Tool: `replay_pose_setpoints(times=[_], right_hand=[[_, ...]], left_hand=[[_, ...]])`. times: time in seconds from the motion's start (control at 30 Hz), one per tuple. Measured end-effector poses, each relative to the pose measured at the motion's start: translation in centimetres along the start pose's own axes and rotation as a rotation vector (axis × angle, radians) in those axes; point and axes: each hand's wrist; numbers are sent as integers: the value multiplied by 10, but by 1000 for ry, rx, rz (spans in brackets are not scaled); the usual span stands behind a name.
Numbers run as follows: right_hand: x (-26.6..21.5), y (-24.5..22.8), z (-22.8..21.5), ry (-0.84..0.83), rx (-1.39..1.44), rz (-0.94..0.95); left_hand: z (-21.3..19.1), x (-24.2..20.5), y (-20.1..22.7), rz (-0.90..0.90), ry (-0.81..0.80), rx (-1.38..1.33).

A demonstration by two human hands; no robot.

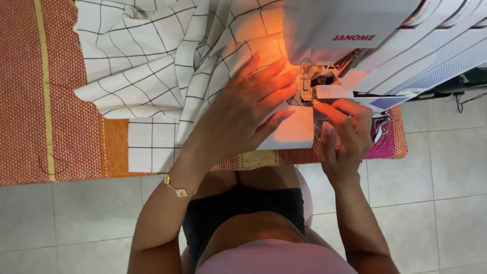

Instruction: Sewing fabric with a machine, cutting thread, and pinning layers together for alignment.

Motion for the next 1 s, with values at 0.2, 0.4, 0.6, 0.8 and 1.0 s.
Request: replay_pose_setpoints(times=[0.2,0.4,0.6,0.8,1.0], right_hand=[[-5,4,1,8,7,11],[-5,3,-2,-6,32,27],[-4,1,-4,-6,46,31],[-26,3,-3,50,58,34],[-47,8,-5,14,70,117]], left_hand=[[0,4,-8,5,-46,-3],[0,9,-11,11,-12,-5],[1,11,-14,14,6,-8],[1,15,-19,10,15,4],[0,19,-24,6,4,40]])
Point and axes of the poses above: each hand's wrist, its own x-axis towards the middle knuckle, its own z-axis out of the palm, y = z × x, and after that the axes turned 10 degrees about -z, right-handed
